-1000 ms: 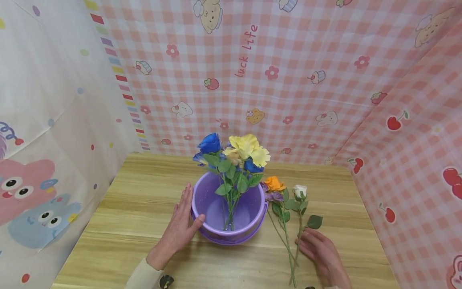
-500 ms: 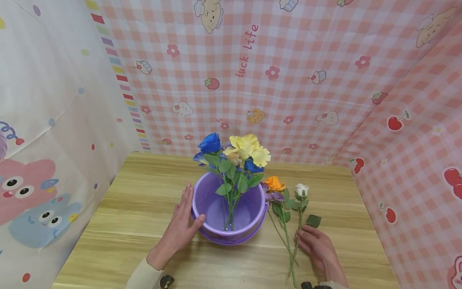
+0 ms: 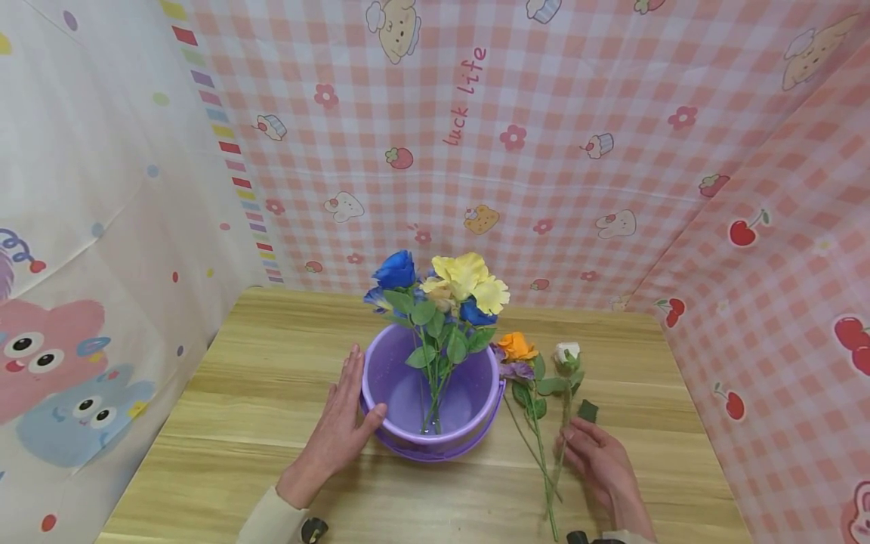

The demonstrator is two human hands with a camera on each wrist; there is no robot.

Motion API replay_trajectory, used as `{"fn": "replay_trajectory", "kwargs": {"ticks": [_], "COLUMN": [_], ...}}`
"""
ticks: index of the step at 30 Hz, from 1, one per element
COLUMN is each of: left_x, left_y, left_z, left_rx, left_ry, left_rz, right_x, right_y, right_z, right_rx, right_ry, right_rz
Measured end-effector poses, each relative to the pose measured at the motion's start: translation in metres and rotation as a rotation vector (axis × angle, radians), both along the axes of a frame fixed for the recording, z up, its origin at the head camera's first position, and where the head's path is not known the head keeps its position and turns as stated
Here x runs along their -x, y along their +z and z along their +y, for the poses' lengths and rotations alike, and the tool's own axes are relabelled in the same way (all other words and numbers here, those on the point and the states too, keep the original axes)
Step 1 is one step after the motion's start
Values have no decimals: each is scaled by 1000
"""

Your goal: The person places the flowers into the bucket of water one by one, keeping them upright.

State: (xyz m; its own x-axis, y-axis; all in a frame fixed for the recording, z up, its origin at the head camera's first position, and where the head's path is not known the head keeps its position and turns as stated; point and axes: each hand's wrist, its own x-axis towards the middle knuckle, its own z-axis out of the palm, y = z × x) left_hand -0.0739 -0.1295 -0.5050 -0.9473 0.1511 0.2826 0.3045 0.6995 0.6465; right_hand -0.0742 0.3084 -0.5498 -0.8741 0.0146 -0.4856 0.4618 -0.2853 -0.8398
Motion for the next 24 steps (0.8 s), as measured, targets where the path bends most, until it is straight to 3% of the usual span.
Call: {"fn": "replay_trajectory", "kwargs": {"ticks": [24], "left_x": [0], "left_y": [1], "left_z": [0], "left_rx": [-15], "left_ry": [-2], "left_rz": [-8], "right_x": [5], "right_y": [52], "right_z": [-20], "right_rx": [124], "right_ry": [-31], "right_rz": [252]}}
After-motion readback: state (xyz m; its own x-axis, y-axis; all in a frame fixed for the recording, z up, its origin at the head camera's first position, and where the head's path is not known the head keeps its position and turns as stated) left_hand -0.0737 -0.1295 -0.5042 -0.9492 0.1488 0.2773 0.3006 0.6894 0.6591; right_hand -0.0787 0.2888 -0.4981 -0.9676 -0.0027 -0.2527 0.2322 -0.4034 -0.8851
